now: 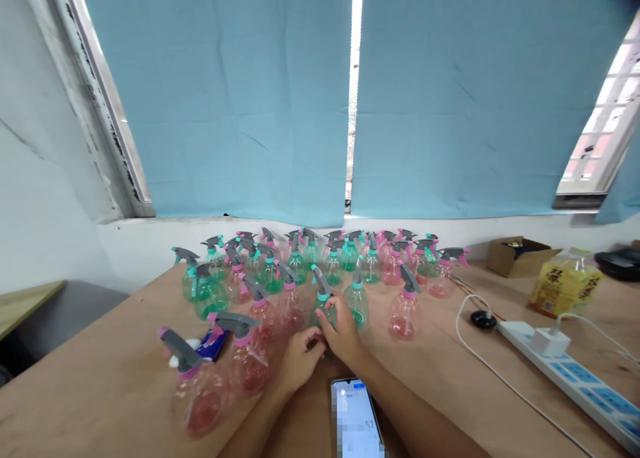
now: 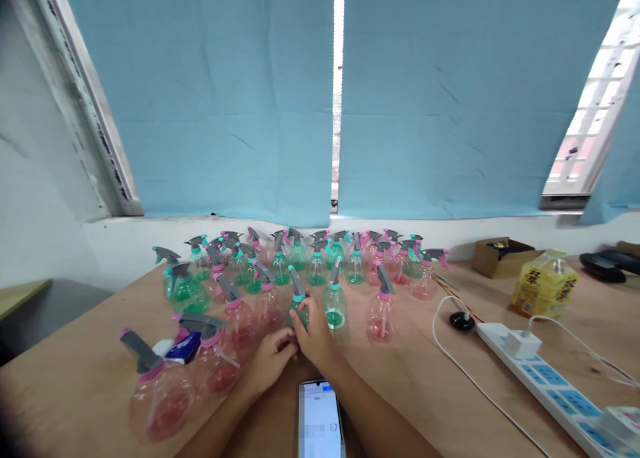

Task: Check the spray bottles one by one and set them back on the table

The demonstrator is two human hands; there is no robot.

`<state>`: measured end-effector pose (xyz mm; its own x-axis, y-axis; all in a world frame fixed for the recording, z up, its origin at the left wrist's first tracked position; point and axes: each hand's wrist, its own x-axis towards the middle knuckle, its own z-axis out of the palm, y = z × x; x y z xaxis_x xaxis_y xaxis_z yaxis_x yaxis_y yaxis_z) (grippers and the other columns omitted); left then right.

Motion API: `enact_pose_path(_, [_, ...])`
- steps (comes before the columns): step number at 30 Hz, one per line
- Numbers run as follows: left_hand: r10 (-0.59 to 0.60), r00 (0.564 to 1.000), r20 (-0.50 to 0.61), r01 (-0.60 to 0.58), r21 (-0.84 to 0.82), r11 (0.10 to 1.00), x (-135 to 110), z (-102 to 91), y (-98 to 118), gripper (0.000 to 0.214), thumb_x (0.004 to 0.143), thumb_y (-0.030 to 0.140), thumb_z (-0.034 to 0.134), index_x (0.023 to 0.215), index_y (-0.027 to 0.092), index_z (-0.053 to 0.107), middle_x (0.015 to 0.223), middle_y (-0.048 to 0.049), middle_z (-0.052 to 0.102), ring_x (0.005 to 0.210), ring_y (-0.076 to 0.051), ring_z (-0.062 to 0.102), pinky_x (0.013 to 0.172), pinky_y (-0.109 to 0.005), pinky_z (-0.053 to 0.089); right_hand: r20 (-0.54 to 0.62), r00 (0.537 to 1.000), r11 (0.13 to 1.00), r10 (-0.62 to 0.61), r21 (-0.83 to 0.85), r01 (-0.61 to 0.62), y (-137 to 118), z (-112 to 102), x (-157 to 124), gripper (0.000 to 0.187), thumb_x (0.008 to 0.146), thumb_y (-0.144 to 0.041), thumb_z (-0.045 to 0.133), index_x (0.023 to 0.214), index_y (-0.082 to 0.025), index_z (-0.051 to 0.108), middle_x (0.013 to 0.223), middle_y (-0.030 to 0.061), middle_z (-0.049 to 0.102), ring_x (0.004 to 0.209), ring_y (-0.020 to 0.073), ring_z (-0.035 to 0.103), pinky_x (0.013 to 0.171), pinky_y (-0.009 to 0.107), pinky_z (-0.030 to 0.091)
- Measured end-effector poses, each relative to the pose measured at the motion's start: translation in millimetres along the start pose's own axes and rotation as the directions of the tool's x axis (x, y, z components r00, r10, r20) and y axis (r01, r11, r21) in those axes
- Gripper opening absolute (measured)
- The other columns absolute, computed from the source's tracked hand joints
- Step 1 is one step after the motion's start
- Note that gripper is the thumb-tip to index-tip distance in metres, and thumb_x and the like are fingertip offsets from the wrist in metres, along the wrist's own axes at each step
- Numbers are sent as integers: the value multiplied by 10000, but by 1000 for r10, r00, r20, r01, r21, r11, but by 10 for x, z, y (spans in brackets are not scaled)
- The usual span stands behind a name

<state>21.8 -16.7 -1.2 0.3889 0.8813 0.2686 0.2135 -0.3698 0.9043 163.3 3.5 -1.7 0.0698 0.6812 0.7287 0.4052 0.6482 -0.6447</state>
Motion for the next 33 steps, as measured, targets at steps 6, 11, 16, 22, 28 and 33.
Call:
enact_pose_path(6, [-77,994,-77,74,-47,996,27,-23,-25,296,810,226,474,1047,162,640,827,-24,665,691,-162,591,657,-261,467,52,999,1000,-7,4,7,-41,-5,-34,330,857,-160,503,1178,-236,508,1332,107,507,1353,254,394,1087,460,364])
enact_pose_path(11, [-105,993,-56,101,-59,993,38,-27,-23,370,801,234,483,1136,156,618,851,-40,673,699,-170,602,642,-265,469,104,995,1000,5,12,-6,-11,-14,-39,383,861,-138,482,1233,-226,495,1503,114,379,1428,248,312,1133,475,322])
enact_pose_path(16, [-111,993,-31,109,-67,992,38,-32,-55,425,797,214,479,1201,145,590,827,-38,678,687,-170,610,638,-269,474,123,992,999,33,15,-36,6,-28,-41,404,871,-150,484,1265,-237,492,1533,104,346,1452,248,269,1142,491,304])
enact_pose_path(22, [-121,993,0,121,-80,989,42,-31,-64,424,828,296,524,1220,148,587,965,-76,702,657,-149,611,626,-264,470,60,998,999,-14,-38,16,-161,-158,-57,333,864,-135,462,1168,-243,544,1401,100,476,1376,266,372,1095,477,347])
enact_pose_path(28, [-151,988,-40,148,-69,987,50,-30,-41,459,812,405,581,1208,171,597,1149,-111,679,635,-133,600,623,-272,461,-221,973,966,-64,-259,5,-218,-419,-5,107,809,-142,506,866,-230,527,894,49,541,915,252,534,863,429,419])
enact_pose_path(33, [-181,983,-34,179,-60,982,47,-36,-28,464,821,433,562,1203,172,600,1231,-136,660,625,-128,600,617,-273,457,-444,896,966,15,-225,-128,89,-536,151,315,875,-325,548,1152,-193,476,1085,113,555,1042,283,516,909,458,405])
